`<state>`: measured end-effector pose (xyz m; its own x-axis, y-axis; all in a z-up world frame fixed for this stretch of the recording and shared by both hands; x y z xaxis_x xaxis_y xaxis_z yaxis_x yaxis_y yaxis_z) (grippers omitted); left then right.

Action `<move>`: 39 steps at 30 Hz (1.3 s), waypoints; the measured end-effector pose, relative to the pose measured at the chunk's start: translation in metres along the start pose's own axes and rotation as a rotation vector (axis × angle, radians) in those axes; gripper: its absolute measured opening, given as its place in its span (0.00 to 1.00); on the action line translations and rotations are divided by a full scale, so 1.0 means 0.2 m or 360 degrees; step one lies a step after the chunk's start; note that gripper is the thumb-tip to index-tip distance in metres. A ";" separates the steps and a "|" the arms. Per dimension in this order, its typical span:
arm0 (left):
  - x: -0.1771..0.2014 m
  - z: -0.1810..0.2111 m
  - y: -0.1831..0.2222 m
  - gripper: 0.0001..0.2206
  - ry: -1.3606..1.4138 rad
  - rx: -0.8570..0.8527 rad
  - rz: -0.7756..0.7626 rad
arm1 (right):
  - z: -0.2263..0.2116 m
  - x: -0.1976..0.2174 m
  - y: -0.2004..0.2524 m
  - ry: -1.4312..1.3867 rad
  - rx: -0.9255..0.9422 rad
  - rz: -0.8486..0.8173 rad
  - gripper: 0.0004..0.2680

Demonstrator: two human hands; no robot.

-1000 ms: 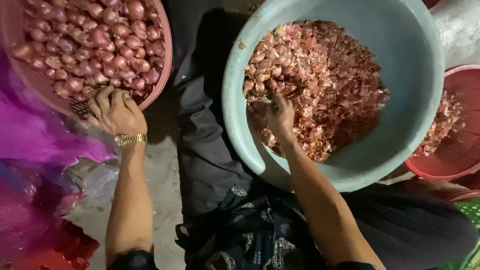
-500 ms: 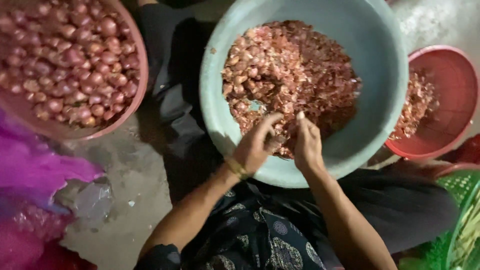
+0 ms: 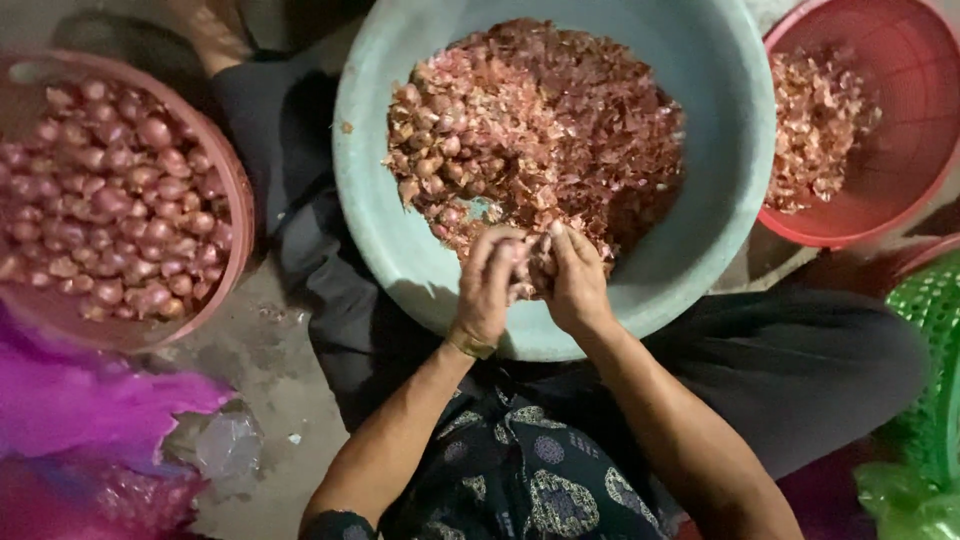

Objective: Peeling the dry outer skins off shallots by hand and collecting the waste in a large basin.

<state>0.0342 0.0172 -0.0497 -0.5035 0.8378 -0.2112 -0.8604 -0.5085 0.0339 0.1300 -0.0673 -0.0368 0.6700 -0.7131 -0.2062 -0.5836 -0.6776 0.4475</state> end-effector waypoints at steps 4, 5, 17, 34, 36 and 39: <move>0.07 -0.05 -0.01 0.15 0.0119 0.0304 0.0185 | 0.10 -0.01 -0.08 -0.0495 -0.0082 -0.0173 0.16; 0.07 -0.03 -0.02 0.15 0.0113 0.0304 0.0172 | 0.08 -0.02 -0.07 -0.0504 -0.0074 -0.0166 0.16; -0.03 0.02 -0.01 0.18 -0.0396 -0.0020 -0.0114 | 0.01 -0.03 -0.03 -0.0410 0.0106 -0.0106 0.11; 0.06 -0.07 -0.01 0.08 0.0121 0.0107 0.0199 | -0.05 -0.03 -0.07 -0.1226 -0.0212 0.0061 0.14; 0.10 -0.07 0.00 0.07 -0.0278 0.0139 0.0203 | -0.18 -0.10 -0.03 -0.1279 -0.0132 0.0043 0.08; 0.07 0.05 -0.02 0.14 -0.0820 0.0135 0.0185 | -0.12 -0.12 -0.03 -0.1168 -0.0024 0.0009 0.07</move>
<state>0.0307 0.0330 -0.0420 -0.5509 0.7768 0.3051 -0.7894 -0.6037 0.1116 0.1287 -0.0418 -0.0129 0.1842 -0.6568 -0.7312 -0.5759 -0.6750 0.4612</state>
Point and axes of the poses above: each hand's wrist, its own y-axis away from the middle knuckle, its own x-axis out of the back of the hand, z = x × y, the point moved 5 cm from there along -y, towards the middle knuckle, and after that the axes turned 12 degrees about -z, right-handed, at the moved point
